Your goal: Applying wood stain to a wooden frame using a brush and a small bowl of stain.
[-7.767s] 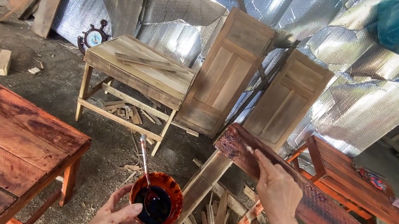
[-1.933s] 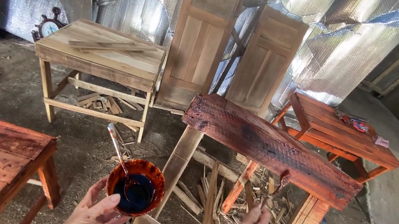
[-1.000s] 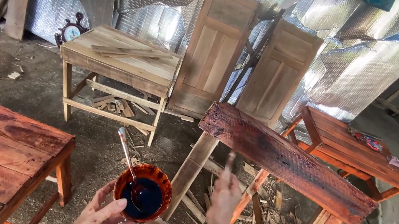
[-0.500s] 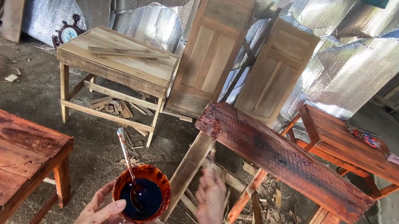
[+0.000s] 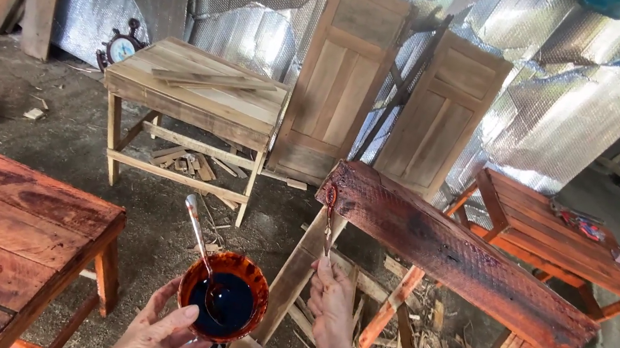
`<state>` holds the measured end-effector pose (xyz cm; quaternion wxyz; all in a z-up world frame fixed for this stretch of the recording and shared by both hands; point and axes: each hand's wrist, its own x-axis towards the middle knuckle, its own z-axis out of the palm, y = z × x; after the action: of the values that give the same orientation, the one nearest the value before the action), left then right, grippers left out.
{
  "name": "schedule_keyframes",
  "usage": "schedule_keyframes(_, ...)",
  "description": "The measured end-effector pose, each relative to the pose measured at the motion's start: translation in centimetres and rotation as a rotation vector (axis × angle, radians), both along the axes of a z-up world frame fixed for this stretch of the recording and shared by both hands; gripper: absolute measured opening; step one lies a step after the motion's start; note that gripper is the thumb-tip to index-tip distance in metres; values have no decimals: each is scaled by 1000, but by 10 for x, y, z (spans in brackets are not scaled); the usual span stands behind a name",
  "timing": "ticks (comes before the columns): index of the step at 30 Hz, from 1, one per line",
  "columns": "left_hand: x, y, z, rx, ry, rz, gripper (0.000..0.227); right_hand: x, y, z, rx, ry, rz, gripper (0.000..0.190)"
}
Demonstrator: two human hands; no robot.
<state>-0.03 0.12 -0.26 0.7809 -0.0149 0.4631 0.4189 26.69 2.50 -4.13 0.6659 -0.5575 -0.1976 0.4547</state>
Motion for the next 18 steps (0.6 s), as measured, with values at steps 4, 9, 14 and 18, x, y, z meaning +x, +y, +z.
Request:
schedule_keyframes(4, -2, 2, -4, 33, 9, 14, 58, 11, 9, 37, 0, 21, -11, 20)
schedule_keyframes(9, -3, 3, -16, 13, -6, 32, 56, -7, 11, 38, 87, 126, -20, 20)
schedule_keyframes(14, -8, 5, -18, 26, -18, 57, 57, -12, -2, 19, 56, 154, 57, 18)
schedule_keyframes(18, -9, 2, -15, 17, -1, 24, 55, 0, -7, 48, 85, 162, -81, 20)
